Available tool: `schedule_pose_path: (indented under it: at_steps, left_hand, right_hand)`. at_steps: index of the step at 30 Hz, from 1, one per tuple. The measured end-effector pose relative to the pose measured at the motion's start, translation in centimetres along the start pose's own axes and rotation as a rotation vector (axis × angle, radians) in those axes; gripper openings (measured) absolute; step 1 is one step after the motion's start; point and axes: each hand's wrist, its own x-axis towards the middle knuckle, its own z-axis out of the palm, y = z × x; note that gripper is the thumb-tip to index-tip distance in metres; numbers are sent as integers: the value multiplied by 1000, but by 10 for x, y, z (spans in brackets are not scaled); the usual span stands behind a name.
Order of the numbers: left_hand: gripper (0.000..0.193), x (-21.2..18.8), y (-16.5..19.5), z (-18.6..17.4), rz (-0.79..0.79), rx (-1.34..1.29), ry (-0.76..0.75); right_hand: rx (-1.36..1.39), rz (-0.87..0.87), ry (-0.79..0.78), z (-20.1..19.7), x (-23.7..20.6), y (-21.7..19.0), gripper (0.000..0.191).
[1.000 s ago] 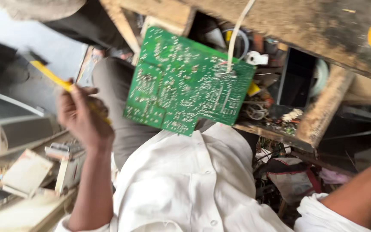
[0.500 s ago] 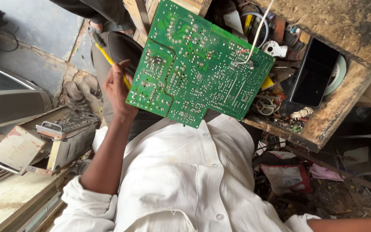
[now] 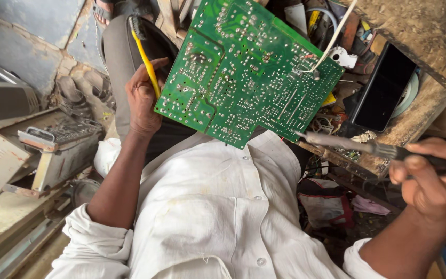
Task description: The person cleans a green circuit board with a brush and a small container, then uses a soldering iron to work on specific points. They also use a red-handled screwdriver to adjust components on the board.
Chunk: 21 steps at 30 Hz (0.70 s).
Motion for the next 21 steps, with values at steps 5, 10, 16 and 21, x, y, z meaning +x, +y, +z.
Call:
schedule_pose_path:
  at_steps: [5, 10, 16, 21]
  left_hand:
    - [115, -9, -25, 45, -77, 78, 32]
    - [103, 7, -52, 103, 43, 18, -61]
    - [48, 9, -61, 151, -106, 89, 23]
    - [42, 17, -61, 181, -88, 230, 46]
  right_hand:
    - [-168, -47, -133, -33, 27, 7, 14]
    - [-297, -52, -157, -92, 70, 26, 11]
    - [-201, -250, 108, -158, 69, 29, 7]
    - [-595, -559, 508, -211, 83, 33, 13]
